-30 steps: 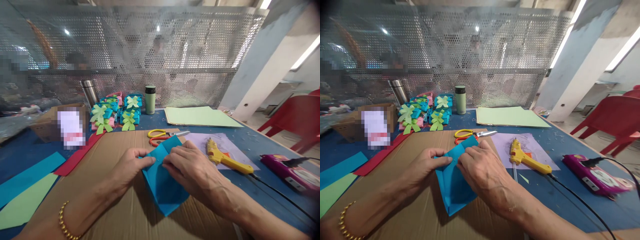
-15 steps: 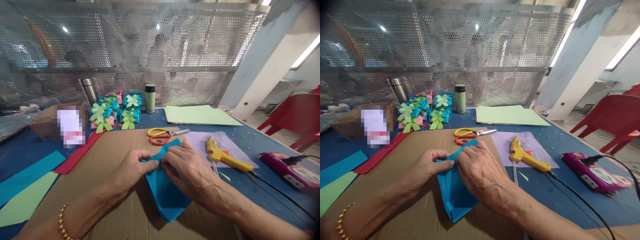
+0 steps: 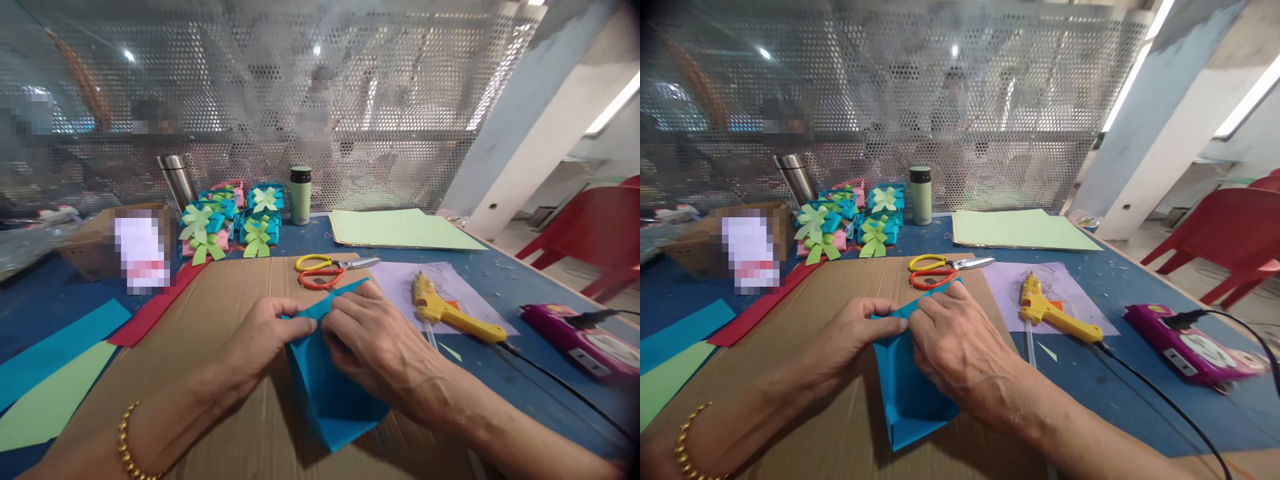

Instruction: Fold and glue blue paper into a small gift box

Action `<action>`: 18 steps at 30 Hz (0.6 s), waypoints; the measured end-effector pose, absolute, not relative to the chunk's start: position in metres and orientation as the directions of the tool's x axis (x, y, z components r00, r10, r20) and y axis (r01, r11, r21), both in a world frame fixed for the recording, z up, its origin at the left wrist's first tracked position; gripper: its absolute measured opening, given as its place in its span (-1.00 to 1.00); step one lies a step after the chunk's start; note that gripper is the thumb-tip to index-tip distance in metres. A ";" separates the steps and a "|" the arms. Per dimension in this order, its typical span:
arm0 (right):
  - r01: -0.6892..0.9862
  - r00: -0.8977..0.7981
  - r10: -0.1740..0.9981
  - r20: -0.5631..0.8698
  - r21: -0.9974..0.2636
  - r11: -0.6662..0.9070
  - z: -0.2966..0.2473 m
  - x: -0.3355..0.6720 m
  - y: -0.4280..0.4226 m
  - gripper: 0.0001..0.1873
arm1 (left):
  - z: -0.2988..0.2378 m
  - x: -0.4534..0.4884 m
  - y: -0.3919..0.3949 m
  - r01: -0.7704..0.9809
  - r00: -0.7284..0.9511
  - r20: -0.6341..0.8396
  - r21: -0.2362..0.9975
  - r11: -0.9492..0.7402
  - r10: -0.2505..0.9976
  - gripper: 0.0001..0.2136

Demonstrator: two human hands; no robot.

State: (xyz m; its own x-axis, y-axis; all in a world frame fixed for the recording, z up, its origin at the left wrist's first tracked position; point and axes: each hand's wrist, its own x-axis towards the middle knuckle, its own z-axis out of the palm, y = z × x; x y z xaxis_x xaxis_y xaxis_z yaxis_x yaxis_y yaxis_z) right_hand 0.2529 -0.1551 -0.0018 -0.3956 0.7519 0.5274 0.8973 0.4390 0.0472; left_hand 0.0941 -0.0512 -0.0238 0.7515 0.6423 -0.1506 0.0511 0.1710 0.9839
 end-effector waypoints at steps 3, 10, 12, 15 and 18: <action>0.888 -0.380 0.774 0.507 -0.034 0.458 0.003 0.252 -0.159 -0.81 | -0.022 0.094 -0.048 0.050 0.734 -0.155 0.983 0.174 0.661 -0.80; 0.879 -0.298 0.826 0.478 -0.200 0.433 0.015 0.254 -0.163 -0.82 | -0.013 0.092 -0.043 0.047 0.708 -0.201 0.970 0.239 0.677 -0.82; 0.871 -0.273 0.820 0.503 -0.232 0.433 0.013 0.256 -0.162 -0.82 | -0.013 0.092 -0.044 0.066 0.724 -0.206 0.971 0.231 0.658 -0.82; 0.872 -0.203 0.831 0.519 -0.290 0.395 0.004 0.258 -0.161 -0.81 | -0.015 0.092 -0.046 0.082 0.731 -0.199 0.975 0.205 0.653 -0.81; 0.882 -0.189 0.854 0.485 -0.298 0.365 -0.002 0.258 -0.161 -0.85 | -0.016 0.092 -0.048 0.090 0.742 -0.198 0.976 0.198 0.640 -0.79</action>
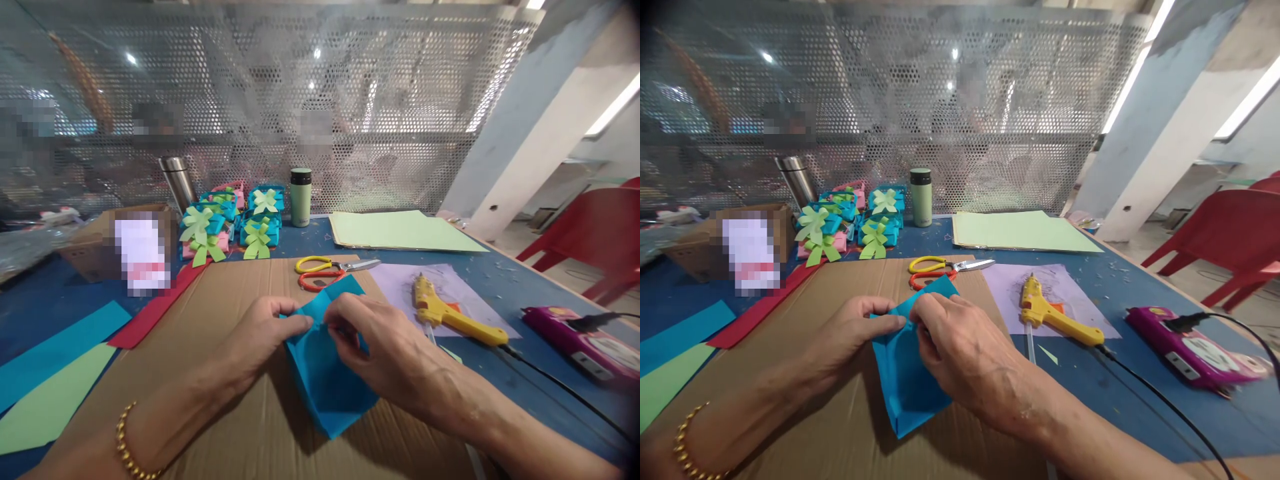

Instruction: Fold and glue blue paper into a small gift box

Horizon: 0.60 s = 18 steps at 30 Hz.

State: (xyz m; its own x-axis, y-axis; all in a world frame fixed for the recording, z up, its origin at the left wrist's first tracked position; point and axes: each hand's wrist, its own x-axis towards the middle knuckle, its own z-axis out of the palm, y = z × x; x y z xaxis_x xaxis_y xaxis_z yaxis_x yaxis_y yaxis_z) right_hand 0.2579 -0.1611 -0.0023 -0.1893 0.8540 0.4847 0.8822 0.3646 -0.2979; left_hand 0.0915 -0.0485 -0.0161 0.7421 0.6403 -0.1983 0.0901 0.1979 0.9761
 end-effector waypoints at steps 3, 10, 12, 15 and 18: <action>0.889 -0.225 0.872 0.435 -0.276 0.367 -0.004 0.257 -0.162 -0.86 | -0.016 0.091 -0.050 0.096 0.753 -0.193 0.978 0.185 0.629 -0.75; 0.913 -0.218 0.876 0.430 -0.228 0.339 -0.006 0.258 -0.161 -0.84 | -0.017 0.092 -0.053 0.076 0.764 -0.177 0.980 0.185 0.620 -0.76; 0.922 -0.226 0.871 0.436 -0.195 0.336 -0.008 0.258 -0.160 -0.83 | -0.016 0.092 -0.054 0.075 0.760 -0.179 0.979 0.190 0.625 -0.76; 0.935 -0.241 0.862 0.447 -0.129 0.329 -0.011 0.258 -0.159 -0.80 | -0.014 0.092 -0.055 0.077 0.757 -0.178 0.980 0.185 0.628 -0.76; 0.938 -0.255 0.848 0.464 -0.094 0.334 -0.013 0.257 -0.158 -0.80 | -0.013 0.092 -0.056 0.076 0.766 -0.158 0.985 0.156 0.623 -0.78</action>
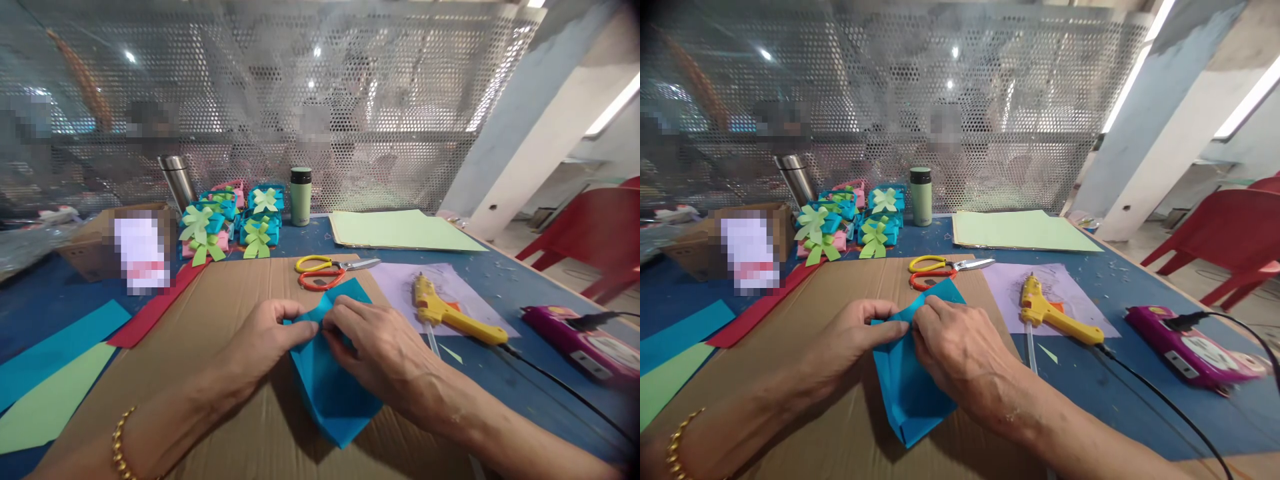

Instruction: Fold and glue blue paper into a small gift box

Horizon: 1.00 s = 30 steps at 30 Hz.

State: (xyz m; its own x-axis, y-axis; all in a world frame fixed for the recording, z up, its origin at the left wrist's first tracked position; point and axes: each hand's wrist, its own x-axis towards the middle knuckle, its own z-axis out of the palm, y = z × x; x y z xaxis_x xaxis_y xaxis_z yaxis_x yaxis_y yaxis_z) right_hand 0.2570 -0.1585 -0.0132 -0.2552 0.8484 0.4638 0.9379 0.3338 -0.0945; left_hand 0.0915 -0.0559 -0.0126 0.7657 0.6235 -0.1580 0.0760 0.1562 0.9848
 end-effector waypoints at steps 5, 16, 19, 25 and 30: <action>0.934 -0.291 0.842 0.455 -0.056 0.354 -0.013 0.256 -0.159 -0.80 | -0.013 0.093 -0.057 0.081 0.757 -0.184 0.979 0.189 0.627 -0.79; 0.844 -0.322 0.885 0.337 -0.320 0.430 0.011 0.246 -0.171 -0.79 | -0.016 0.092 -0.046 0.037 0.677 -0.184 0.976 0.216 0.712 -0.81; 0.837 -0.231 0.876 0.424 -0.373 0.401 0.016 0.253 -0.172 -0.77 | -0.014 0.093 -0.044 0.031 0.701 -0.177 0.975 0.219 0.691 -0.81; 0.856 -0.106 0.857 0.504 -0.393 0.336 0.012 0.261 -0.168 -0.80 | -0.012 0.094 -0.048 0.101 0.730 -0.215 0.973 0.208 0.649 -0.80; 0.872 -0.227 0.864 0.449 -0.301 0.386 0.003 0.260 -0.164 -0.82 | -0.015 0.092 -0.049 0.147 0.752 -0.202 0.979 0.139 0.628 -0.78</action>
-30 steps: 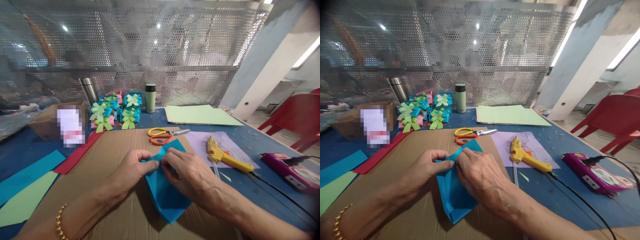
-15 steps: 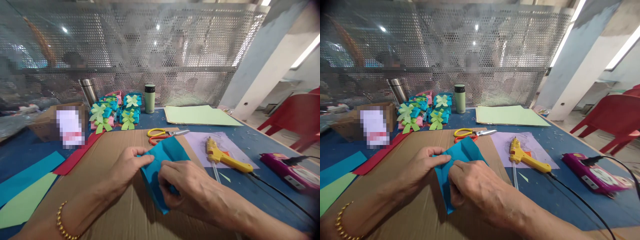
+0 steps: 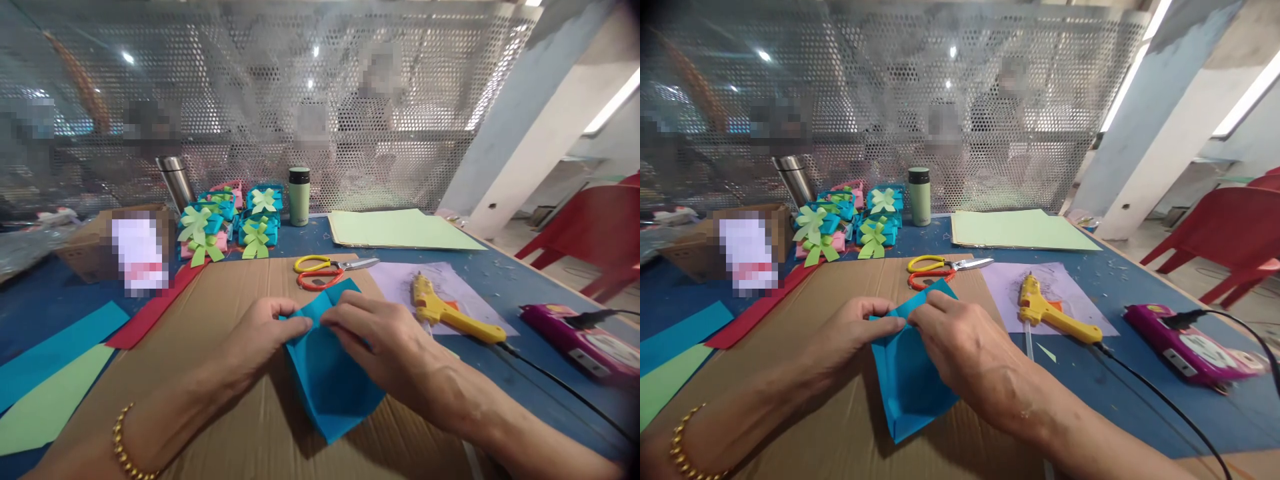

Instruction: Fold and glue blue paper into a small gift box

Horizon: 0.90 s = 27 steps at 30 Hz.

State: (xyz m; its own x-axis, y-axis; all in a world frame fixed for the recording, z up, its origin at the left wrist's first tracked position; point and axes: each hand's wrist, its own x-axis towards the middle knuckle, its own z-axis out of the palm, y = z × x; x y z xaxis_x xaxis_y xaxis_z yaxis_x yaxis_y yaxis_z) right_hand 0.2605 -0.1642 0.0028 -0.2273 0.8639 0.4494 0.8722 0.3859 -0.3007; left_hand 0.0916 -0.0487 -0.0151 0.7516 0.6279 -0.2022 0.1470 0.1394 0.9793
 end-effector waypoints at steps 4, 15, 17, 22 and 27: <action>0.901 -0.225 0.889 0.399 -0.263 0.346 -0.006 0.260 -0.163 -0.82 | -0.017 0.090 -0.048 0.150 0.766 -0.182 0.983 0.105 0.616 -0.76; 0.910 -0.216 0.878 0.426 -0.239 0.340 -0.012 0.258 -0.159 -0.87 | -0.014 0.091 -0.052 0.145 0.796 -0.184 0.983 0.113 0.576 -0.73; 0.912 -0.221 0.872 0.436 -0.224 0.343 -0.013 0.259 -0.158 -0.86 | -0.013 0.090 -0.052 0.143 0.797 -0.181 0.983 0.112 0.577 -0.73; 0.928 -0.239 0.875 0.421 -0.166 0.333 -0.018 0.259 -0.157 -0.85 | -0.014 0.091 -0.054 0.126 0.800 -0.167 0.986 0.111 0.576 -0.76; 0.916 -0.277 0.899 0.340 -0.188 0.354 -0.015 0.254 -0.162 -0.86 | -0.016 0.091 -0.050 0.125 0.766 -0.185 0.982 0.138 0.616 -0.76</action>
State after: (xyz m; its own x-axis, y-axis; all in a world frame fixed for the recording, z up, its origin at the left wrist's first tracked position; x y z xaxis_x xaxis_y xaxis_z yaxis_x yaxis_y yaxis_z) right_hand 0.2536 -0.1622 -0.0153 -0.2769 0.8988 0.3399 0.9163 0.3535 -0.1883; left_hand 0.0910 -0.0499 -0.0156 0.7655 0.6164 -0.1846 0.1255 0.1383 0.9824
